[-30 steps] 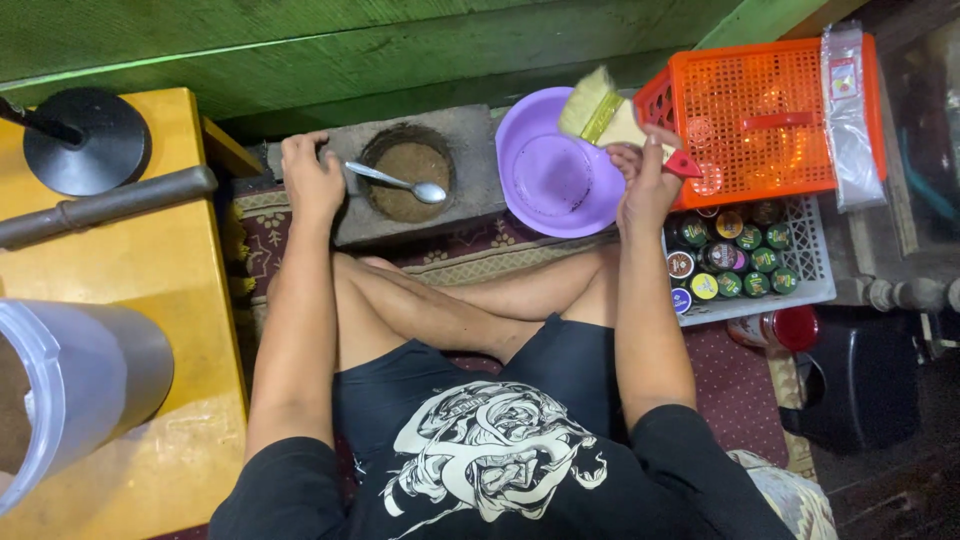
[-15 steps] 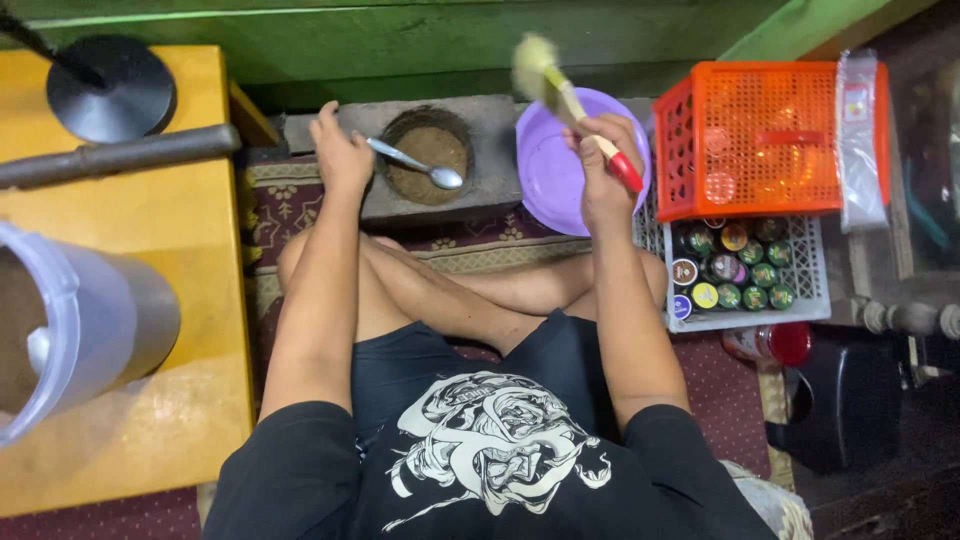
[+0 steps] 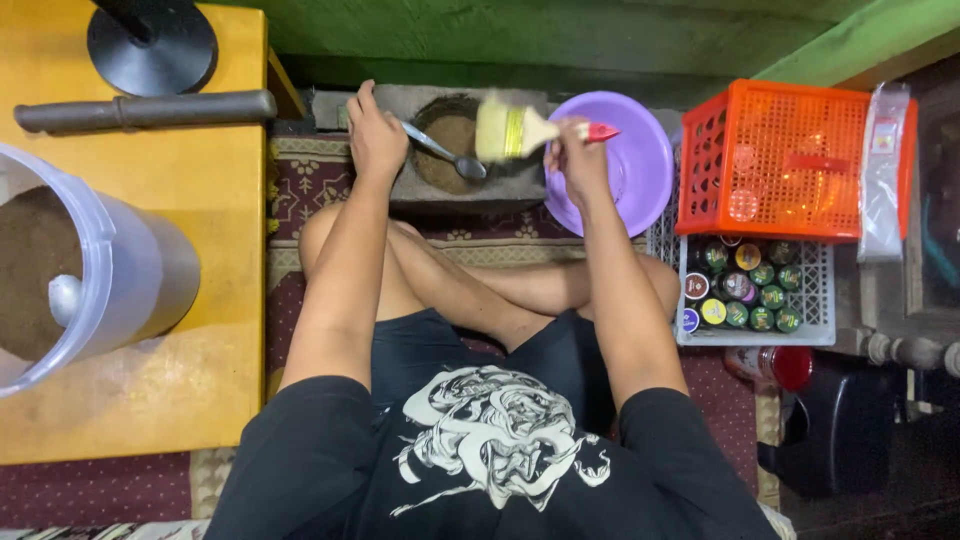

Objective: Preparing ingredients by cleaning a bowl with a brush and stirring powder in a stone mortar.

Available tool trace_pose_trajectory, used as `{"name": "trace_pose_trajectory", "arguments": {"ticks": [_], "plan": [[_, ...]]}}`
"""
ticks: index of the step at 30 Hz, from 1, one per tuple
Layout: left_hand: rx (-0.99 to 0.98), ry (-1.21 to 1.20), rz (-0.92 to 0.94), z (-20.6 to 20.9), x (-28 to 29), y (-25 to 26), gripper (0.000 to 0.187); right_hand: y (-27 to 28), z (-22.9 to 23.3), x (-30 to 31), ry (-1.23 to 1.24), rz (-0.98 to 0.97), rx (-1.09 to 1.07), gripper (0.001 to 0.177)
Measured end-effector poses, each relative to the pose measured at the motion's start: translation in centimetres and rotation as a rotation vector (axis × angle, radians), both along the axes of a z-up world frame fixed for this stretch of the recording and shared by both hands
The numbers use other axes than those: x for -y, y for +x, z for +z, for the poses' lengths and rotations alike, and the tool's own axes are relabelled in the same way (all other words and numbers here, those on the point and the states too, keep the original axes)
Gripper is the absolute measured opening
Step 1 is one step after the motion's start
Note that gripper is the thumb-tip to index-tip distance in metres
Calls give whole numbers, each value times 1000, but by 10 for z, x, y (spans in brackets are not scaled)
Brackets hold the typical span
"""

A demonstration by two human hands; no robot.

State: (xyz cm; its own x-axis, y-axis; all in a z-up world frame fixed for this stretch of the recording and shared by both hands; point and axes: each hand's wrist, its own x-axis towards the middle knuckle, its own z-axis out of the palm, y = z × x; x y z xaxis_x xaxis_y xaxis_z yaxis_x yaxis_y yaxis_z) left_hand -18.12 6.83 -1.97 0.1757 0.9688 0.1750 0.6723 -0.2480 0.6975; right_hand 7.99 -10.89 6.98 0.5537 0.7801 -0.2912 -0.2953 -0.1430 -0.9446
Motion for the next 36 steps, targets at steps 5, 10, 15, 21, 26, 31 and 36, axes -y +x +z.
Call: {"name": "trace_pose_trajectory", "arguments": {"ticks": [5, 10, 15, 21, 26, 31, 36], "plan": [[12, -12, 14, 5, -2, 1, 54, 10, 0, 3, -50, 77, 71, 17], [-26, -47, 14, 12, 3, 2, 54, 10, 29, 16, 523, 255, -303, 34], [-72, -80, 5, 6, 1, 2, 53, 20, 15, 20, 463, 248, -426, 22], [-85, 27, 13, -2, 3, 4, 55, 58, -70, 46, 309, 65, -518, 18], [-86, -142, -59, 23, 9, -2, 52, 49, -72, 36, 130, 57, -275, 14], [-75, -186, -58, 27, 14, -4, 53, 49, -71, 38, 167, 30, -267, 20], [-36, -178, -76, 34, 12, -5, 50, 53, -76, 38, 79, 68, -93, 20]]}}
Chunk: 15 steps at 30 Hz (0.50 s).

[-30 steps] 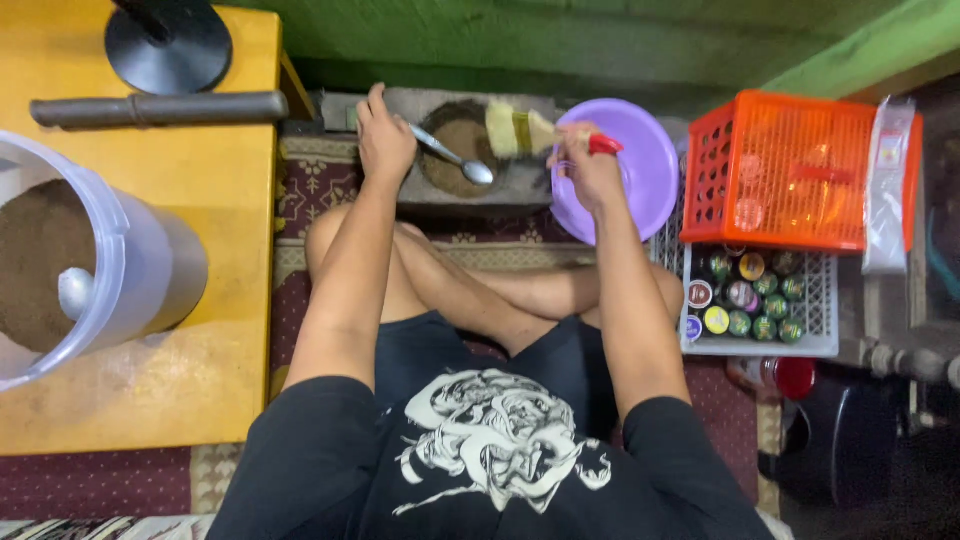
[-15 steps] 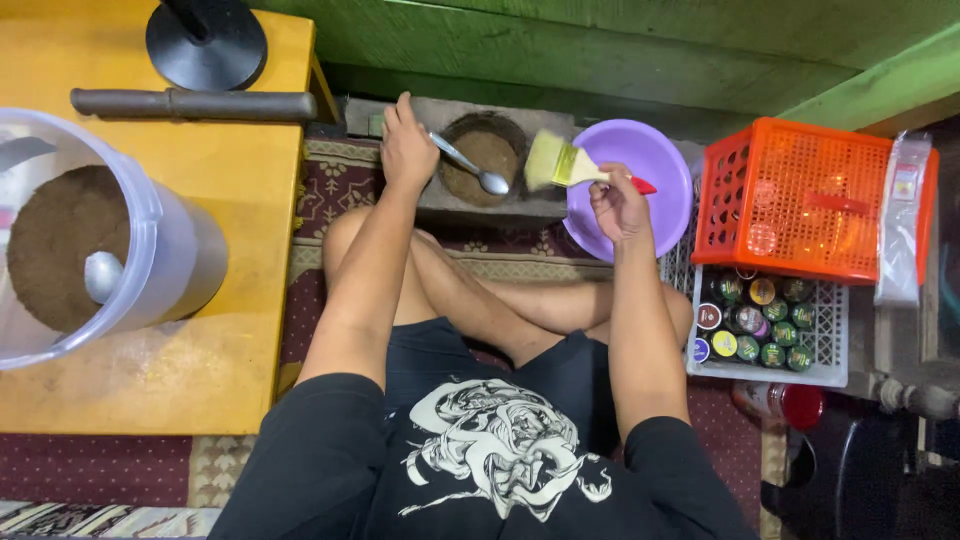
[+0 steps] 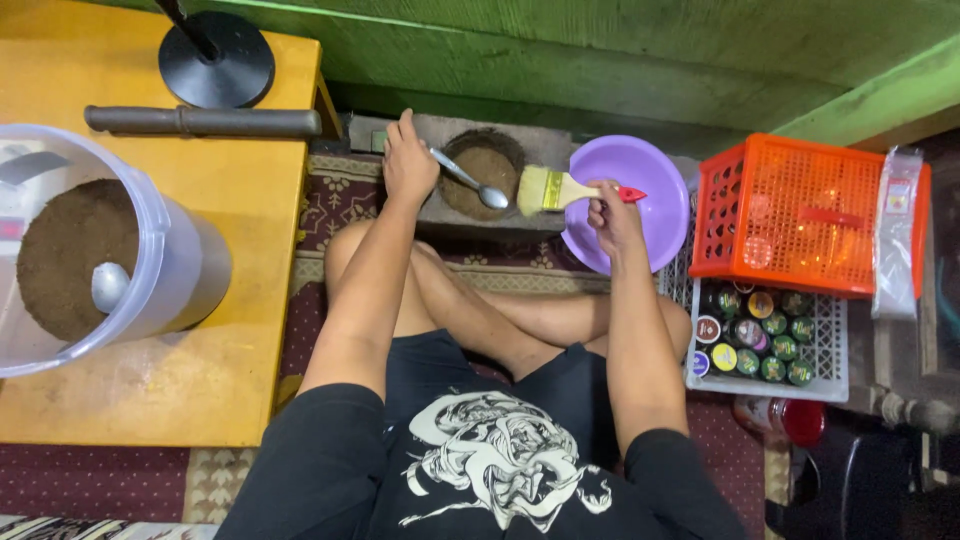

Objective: Preparing ingredients by cleaning a bowl with a brush and stirring powder in a stone mortar.

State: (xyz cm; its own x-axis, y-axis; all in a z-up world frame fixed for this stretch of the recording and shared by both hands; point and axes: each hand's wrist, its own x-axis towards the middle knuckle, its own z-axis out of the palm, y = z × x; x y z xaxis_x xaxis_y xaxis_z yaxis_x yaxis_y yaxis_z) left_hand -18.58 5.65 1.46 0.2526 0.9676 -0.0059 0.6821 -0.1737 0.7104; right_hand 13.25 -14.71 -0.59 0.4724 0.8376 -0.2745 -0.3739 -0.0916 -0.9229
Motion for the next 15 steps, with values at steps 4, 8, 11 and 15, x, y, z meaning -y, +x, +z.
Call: {"name": "trace_pose_trajectory", "arguments": {"ticks": [4, 8, 11, 15], "plan": [[9, -2, -13, -2, 4, -1, 50, 5, -4, 7, 28, -89, -165, 27], [8, 5, 1, 7, -2, 1, 49, -6, 15, -9, -61, -228, 221, 18], [-8, -8, -1, -2, 2, -1, 49, -5, 31, -4, 5, -266, 124, 17], [-24, 29, 1, -10, -4, 0, 50, 6, 75, 0, 252, -202, -143, 30]]}}
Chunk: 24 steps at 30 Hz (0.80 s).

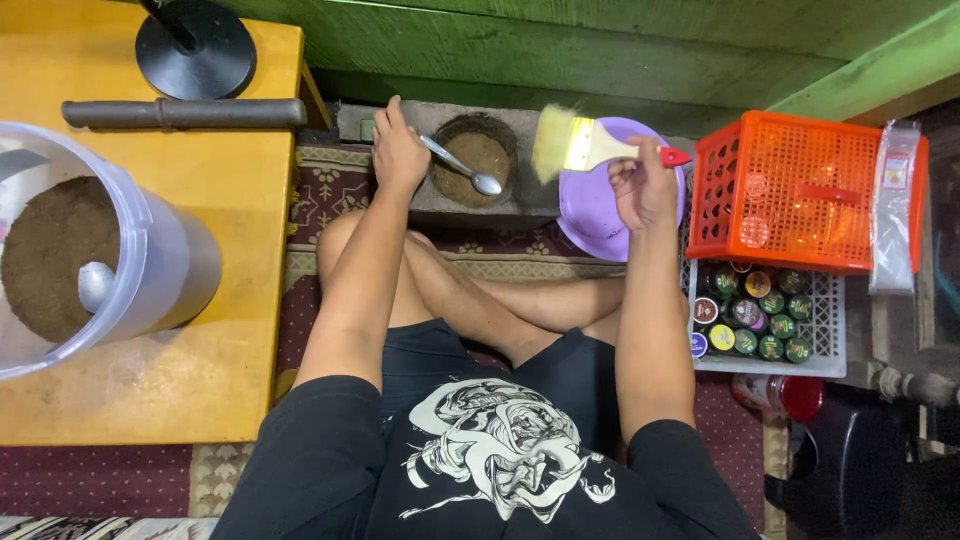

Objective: Preparing ingredients by cleaning a bowl with a brush and stirring powder in a stone mortar.

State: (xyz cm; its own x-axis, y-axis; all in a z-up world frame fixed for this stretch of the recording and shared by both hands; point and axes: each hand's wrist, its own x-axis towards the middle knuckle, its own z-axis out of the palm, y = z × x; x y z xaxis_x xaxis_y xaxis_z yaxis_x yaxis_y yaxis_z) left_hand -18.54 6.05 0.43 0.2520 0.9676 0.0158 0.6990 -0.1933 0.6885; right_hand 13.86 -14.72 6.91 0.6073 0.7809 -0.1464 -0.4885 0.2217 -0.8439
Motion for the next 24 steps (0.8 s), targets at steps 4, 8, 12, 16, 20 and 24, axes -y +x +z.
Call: {"name": "trace_pose_trajectory", "arguments": {"ticks": [4, 8, 12, 16, 20, 24], "plan": [[34, -18, 11, 7, 3, -1, 49, 15, 3, 12, 200, 182, 9, 35], [29, -3, 17, 0, -1, 1, 49, -6, 38, 18, 563, 261, -75, 38], [19, 17, 19, -3, -1, 0, 49, 0, 42, 13, 686, 254, -75, 26], [-11, 97, 74, -11, -4, 6, 51, -32, 52, 2, 543, 119, -174, 41], [6, 127, 80, -18, -4, 6, 52, -11, -57, 16, -72, 111, -170, 26], [-22, 75, 51, -18, -11, 8, 54, -13, -54, 19, -102, 135, 115, 8]]}}
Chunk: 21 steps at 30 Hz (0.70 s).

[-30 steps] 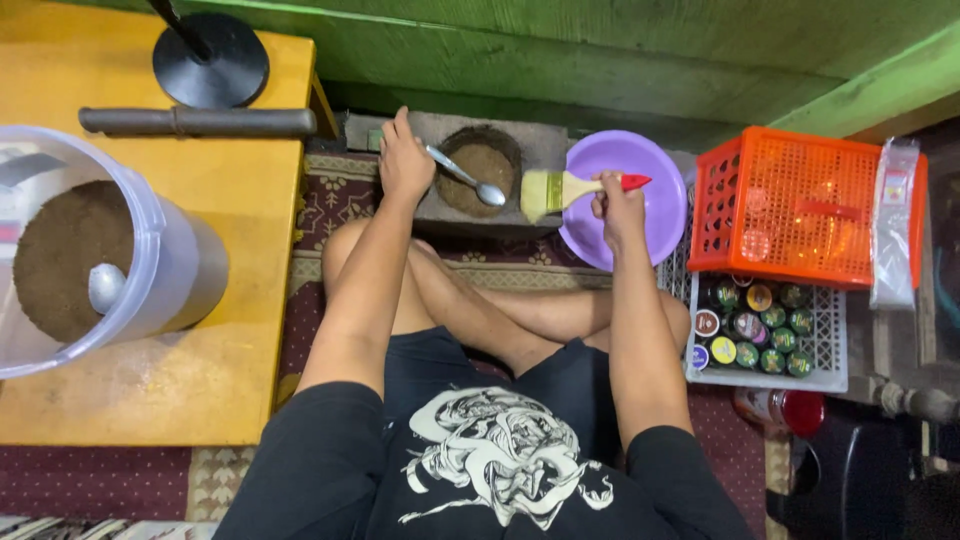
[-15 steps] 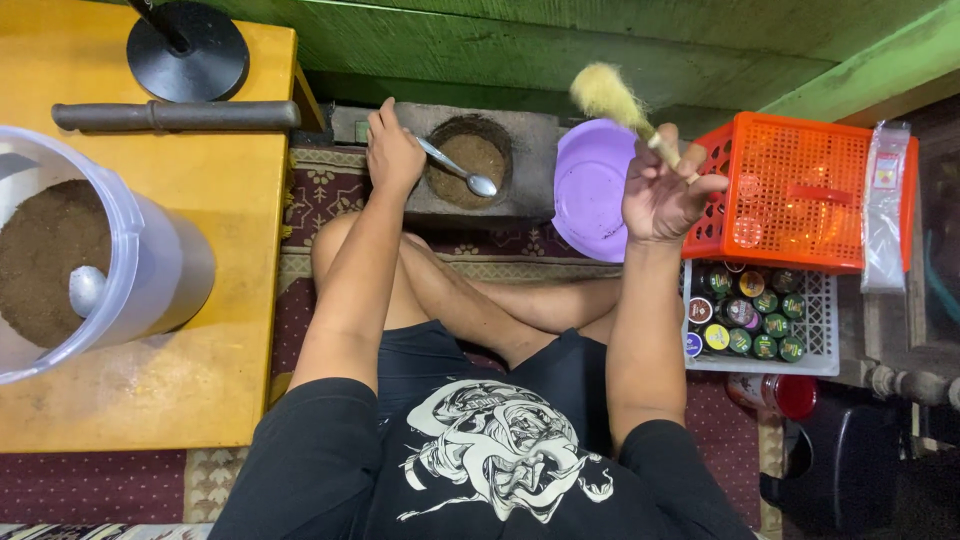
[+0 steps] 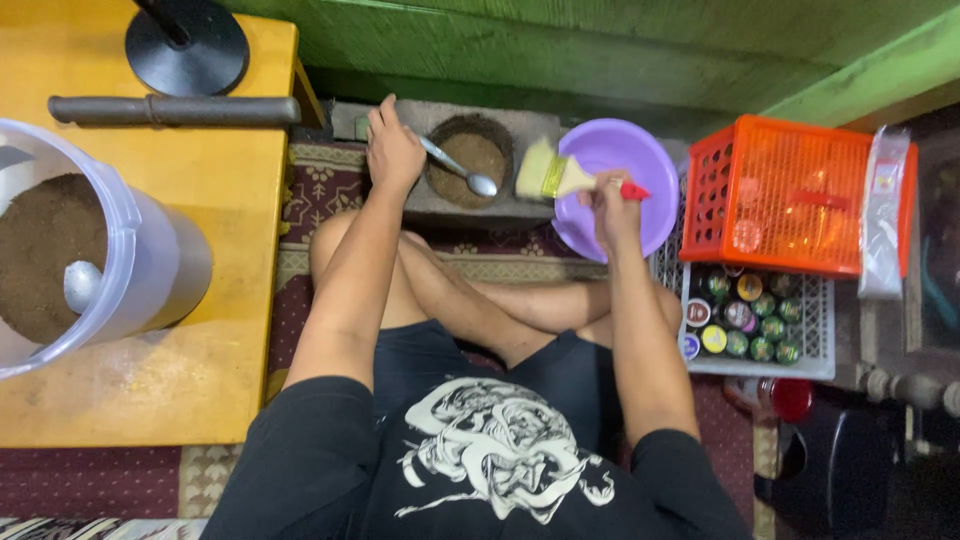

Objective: Preparing ingredients by cleaning a bowl with a brush and stirring powder in a stone mortar.

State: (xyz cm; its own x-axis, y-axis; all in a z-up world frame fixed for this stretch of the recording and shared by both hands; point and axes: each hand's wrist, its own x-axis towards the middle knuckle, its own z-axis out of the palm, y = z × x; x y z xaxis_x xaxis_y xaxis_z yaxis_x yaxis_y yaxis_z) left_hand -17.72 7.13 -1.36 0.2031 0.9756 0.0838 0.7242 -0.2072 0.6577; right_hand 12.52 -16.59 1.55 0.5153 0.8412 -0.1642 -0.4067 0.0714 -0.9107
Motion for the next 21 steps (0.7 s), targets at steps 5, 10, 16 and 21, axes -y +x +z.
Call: {"name": "trace_pose_trajectory", "arguments": {"ticks": [5, 10, 16, 21], "plan": [[76, 12, 36, 1, 1, -1, 51, -15, 43, -34, 14, -119, 865, 10], [407, -283, 157, -41, -28, -19, 43, -83, 30, -59, 178, 172, 1533, 7], [475, -388, 81, -51, -36, -52, 44, -75, 66, -69, 105, -34, 1605, 18], [265, -427, -120, -47, -30, -63, 38, -92, 73, -77, -110, 195, 917, 17]]}}
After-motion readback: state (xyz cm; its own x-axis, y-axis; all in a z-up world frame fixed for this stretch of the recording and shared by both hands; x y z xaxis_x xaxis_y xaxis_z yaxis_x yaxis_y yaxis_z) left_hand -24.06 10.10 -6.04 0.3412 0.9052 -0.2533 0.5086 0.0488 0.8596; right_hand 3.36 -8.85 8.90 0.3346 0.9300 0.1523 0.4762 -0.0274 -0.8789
